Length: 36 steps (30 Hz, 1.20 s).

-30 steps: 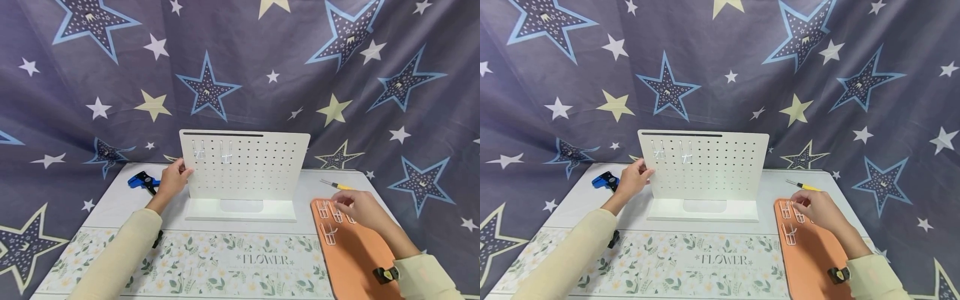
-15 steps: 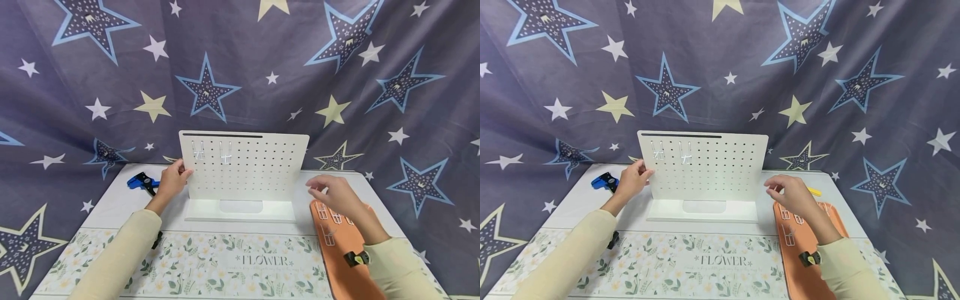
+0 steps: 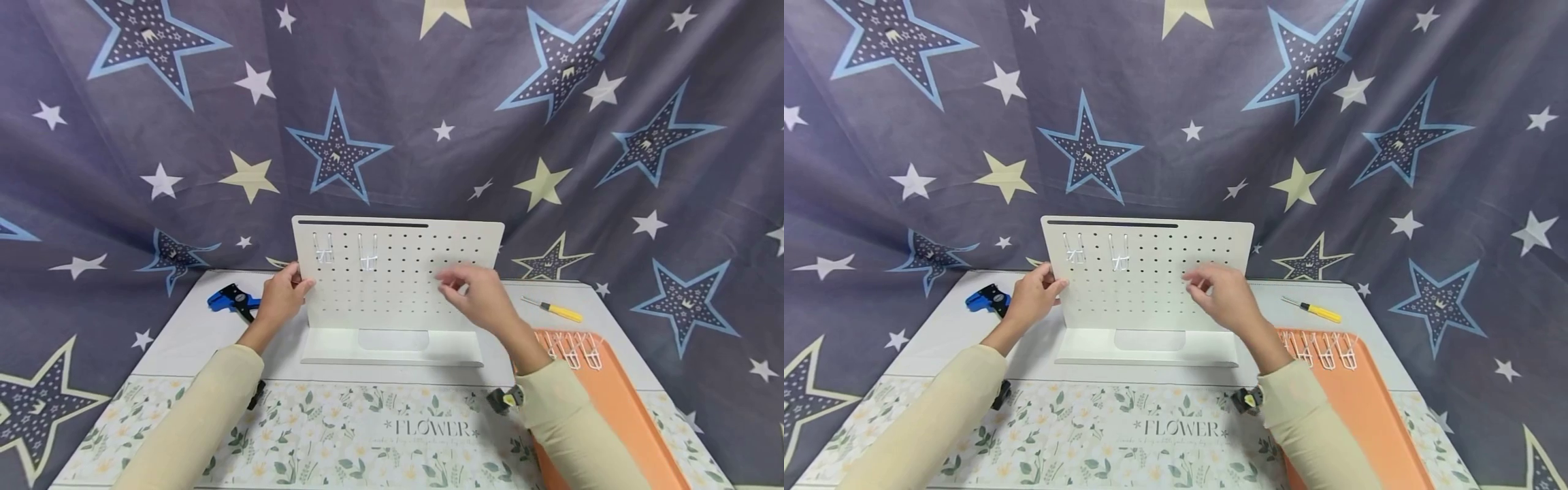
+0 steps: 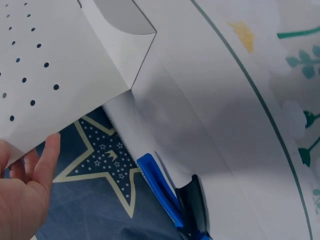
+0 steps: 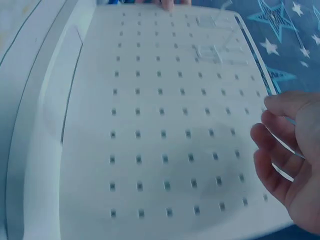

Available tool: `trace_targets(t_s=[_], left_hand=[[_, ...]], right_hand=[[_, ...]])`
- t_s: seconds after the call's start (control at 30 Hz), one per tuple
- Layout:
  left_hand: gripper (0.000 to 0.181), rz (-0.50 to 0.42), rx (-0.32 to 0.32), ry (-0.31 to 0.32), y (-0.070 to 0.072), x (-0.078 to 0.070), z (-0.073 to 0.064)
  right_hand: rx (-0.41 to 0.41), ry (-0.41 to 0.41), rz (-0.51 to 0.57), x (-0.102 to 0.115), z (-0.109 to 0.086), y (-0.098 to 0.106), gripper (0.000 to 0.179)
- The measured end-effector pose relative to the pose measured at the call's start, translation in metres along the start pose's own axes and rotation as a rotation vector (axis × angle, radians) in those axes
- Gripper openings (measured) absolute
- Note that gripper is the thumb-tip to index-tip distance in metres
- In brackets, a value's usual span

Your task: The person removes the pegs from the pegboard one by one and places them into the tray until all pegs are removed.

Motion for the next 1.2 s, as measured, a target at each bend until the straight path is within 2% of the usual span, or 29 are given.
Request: trace_targets(t_s=[0.27, 0.5, 0.77, 1.03, 1.2], left_hand=[[0.023, 0.006, -0.009, -0.007, 0.001, -0.002, -0.002], [0.025, 0.014, -0.008, -0.025, 0.003, -0.003, -0.004], [0.023, 0.01, -0.006, -0.03, 0.002, -0.004, -0.003], [0.025, 0.012, -0.004, -0.021, 0.001, -0.004, -0.004], [0.025, 0.005, -0.014, -0.026, 0.002, -0.005, -0.004]], right_hand=[[-0.043, 0.035, -0.071, 0.021, 0.037, -0.027, 0.016], [-0.1, 0.048, -0.116, 0.035, 0.058, -0.05, 0.02], [-0.199, 0.082, -0.201, 0.05, 0.071, -0.069, 0.019], [-0.255, 0.024, -0.261, 0.054, 0.078, -0.082, 0.015], [-0.301, 0.015, -0.282, 0.057, 0.079, -0.083, 0.01]])
Point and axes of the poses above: each hand's wrist, its own z-axis towards the middle knuckle, its own y-axis out of the back of the hand, x = y × z, the point moved 7 cm from there along z, towards the middle knuckle, and after that the axes turned 9 degrees about x, right-handed, at the moved point
